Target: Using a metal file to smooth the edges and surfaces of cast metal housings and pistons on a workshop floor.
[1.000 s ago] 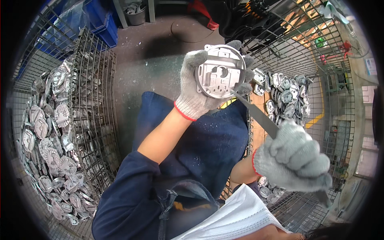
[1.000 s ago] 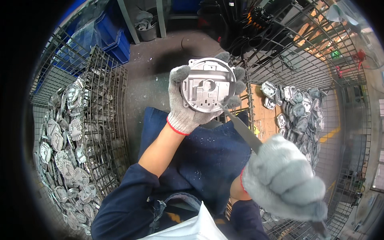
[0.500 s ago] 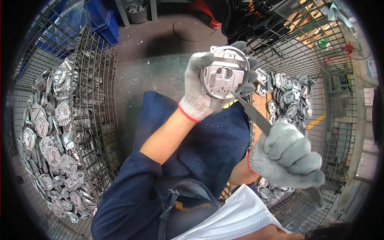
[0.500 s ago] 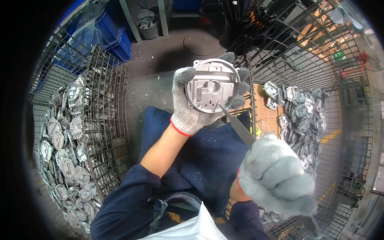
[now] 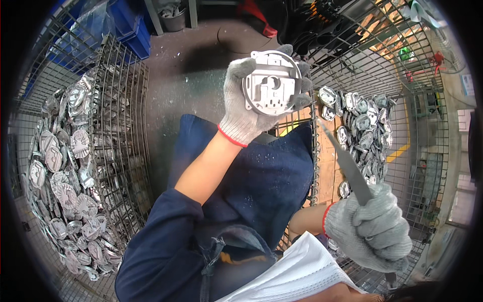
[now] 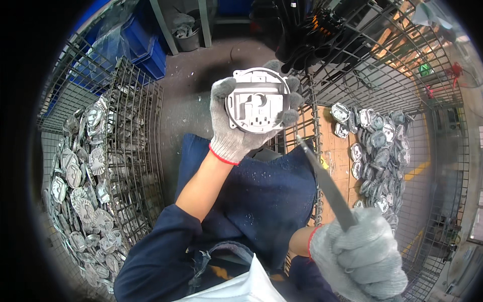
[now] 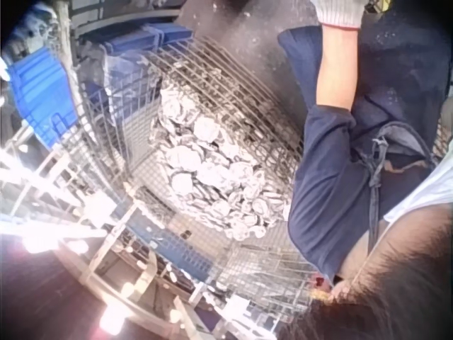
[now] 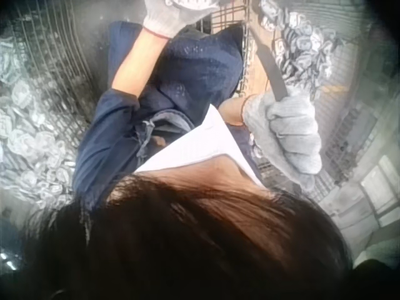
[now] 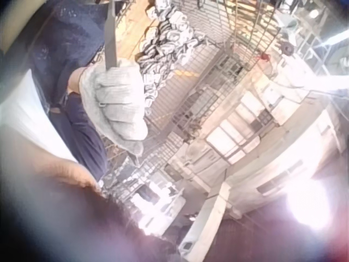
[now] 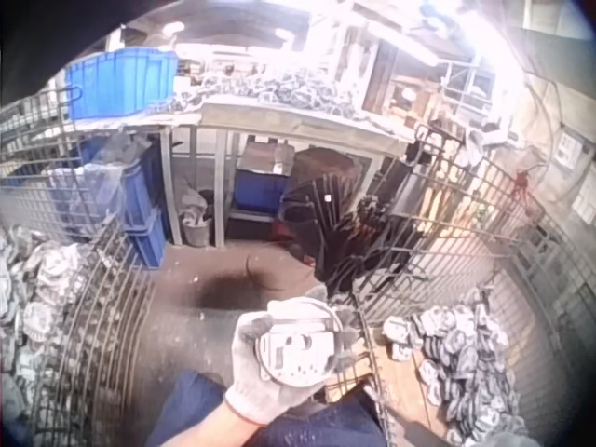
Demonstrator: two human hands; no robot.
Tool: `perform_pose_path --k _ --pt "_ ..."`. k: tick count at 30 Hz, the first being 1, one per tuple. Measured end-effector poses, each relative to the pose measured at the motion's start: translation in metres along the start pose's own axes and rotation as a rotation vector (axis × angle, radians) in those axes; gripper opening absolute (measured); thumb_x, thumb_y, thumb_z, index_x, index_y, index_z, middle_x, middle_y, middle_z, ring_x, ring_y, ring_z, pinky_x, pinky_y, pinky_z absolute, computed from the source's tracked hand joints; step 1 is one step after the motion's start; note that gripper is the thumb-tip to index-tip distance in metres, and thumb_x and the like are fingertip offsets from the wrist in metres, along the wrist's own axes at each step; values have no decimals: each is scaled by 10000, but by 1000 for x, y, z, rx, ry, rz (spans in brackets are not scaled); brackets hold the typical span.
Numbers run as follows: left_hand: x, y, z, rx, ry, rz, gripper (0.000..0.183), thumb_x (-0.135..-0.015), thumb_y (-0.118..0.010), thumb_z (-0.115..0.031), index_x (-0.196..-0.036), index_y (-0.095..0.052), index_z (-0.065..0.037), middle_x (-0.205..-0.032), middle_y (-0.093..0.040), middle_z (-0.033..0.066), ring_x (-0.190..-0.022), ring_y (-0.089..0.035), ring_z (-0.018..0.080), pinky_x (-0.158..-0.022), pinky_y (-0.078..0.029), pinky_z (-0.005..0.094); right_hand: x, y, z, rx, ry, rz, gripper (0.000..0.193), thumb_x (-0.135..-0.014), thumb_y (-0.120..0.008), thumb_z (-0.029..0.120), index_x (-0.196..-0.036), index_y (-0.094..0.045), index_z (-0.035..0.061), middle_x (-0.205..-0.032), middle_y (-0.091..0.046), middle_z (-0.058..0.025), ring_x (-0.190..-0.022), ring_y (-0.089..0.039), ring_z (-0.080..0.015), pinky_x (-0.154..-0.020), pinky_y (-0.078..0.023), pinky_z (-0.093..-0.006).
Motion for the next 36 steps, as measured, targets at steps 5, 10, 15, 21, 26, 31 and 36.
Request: perform_pose_path --k 5,10,15,21,26,31,36 --pt "9 -7 12 163 93 110 784 -923 -534 -595 -1541 -497 -113 -1485 -560 264 -1292 -602 490 -1039 -522 646 12 8 -19 -90 -264 175 601 -1126 -285 552 -679 -403 168 -593 -421 28 -457 -399 -86 -371 -326 -232" --pt "10 -8 12 143 88 61 767 -913 -538 -583 -1496 -544 -84 -1457 -581 276 -1250 -628 500 -1002 -553 619 23 10 -33 -17 -299 164 586 -1118 -308 563 -662 -327 197 -559 -354 41 -420 -345 -85 -434 -375 -257" --pt "9 -13 12 161 104 96 805 -910 -534 -577 -1534 -493 -70 -1438 -591 282 -1233 -636 499 -979 -567 612 26 10 -40 -12 -318 153 602 -1114 -293 596 -669 -335 193 -558 -361 38 -423 -354 -104 -443 -393 -265" --pt "9 -12 12 141 65 21 806 -903 -573 -545 -1548 -472 -72 -1416 -606 273 -1226 -644 483 -988 -563 616 34 8 -45 -64 -314 243 606 -1105 -327 575 -703 -447 138 -614 -471 -6 -449 -437 -155 -423 -396 -325" --pt "9 -10 6 145 25 61 781 -897 -606 -510 -1523 -491 -58 -1381 -630 257 -1214 -658 440 -993 -570 612 48 15 -50 -182 -300 213 596 -1088 -313 577 -680 -432 159 -610 -469 -16 -494 -473 -182 -485 -400 -323" --pt "6 -5 7 20 -14 -24 697 -909 -620 -423 -1470 -527 -20 -1327 -661 251 -1144 -697 411 -988 -590 569 49 23 -58 -135 -310 208 585 -1086 -309 547 -665 -434 161 -599 -456 -9 -475 -453 -192 -493 -404 -337" --pt "5 -5 17 -39 31 -15 688 -909 -606 -419 -1457 -534 -9 -1298 -676 252 -1095 -717 411 -923 -612 561 24 14 -44 -113 -354 188 459 -1053 -456 389 -648 -422 175 -586 -443 13 -471 -463 -167 -489 -394 -307"
Point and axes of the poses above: each hand's wrist, its own x-axis away from the middle knuckle, its own y-axis out of the back of the hand, z = x × y, the point moved 4 cm from there along -x, towards the middle knuckle
